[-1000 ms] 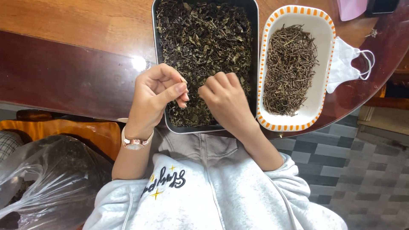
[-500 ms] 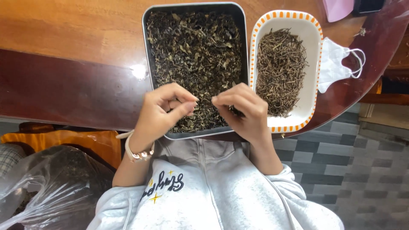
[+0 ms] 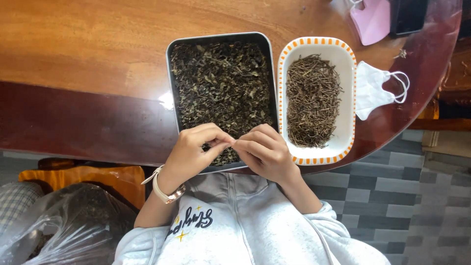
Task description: The person sorts dried herbs by hand, picking up small portions from a rectangular metal tray and transferring them into a smaller white bowl with an orange rim. The hands repeatedly sift through the herbs to separate them.
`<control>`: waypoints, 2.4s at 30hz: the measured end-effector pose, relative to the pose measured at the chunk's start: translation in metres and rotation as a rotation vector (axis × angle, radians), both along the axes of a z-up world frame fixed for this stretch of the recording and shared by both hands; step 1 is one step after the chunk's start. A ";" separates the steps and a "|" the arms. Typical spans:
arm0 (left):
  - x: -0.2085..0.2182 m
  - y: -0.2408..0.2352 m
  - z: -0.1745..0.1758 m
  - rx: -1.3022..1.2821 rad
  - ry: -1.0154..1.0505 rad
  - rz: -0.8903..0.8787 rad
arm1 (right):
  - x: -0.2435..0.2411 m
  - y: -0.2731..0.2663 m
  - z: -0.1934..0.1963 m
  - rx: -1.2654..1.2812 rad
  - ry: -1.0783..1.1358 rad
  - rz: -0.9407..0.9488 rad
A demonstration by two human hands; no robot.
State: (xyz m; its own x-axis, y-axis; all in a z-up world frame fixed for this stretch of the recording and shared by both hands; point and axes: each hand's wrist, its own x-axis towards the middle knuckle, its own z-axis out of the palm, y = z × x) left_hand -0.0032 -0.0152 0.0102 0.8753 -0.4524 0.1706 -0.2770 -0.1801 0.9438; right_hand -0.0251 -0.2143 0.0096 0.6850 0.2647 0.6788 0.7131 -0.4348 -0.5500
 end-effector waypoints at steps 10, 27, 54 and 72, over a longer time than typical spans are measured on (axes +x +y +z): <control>0.005 -0.005 -0.005 0.006 0.085 -0.033 | -0.007 -0.035 -0.020 0.112 0.078 -0.114; 0.033 -0.049 -0.017 0.711 -0.568 -0.413 | -0.028 -0.111 -0.013 -0.258 0.290 -0.542; 0.073 0.018 -0.017 0.707 -0.643 -0.134 | -0.022 -0.087 -0.001 -0.115 0.170 -0.371; 0.052 0.034 -0.024 0.798 -0.739 -0.320 | -0.016 -0.085 -0.005 -0.177 0.211 -0.289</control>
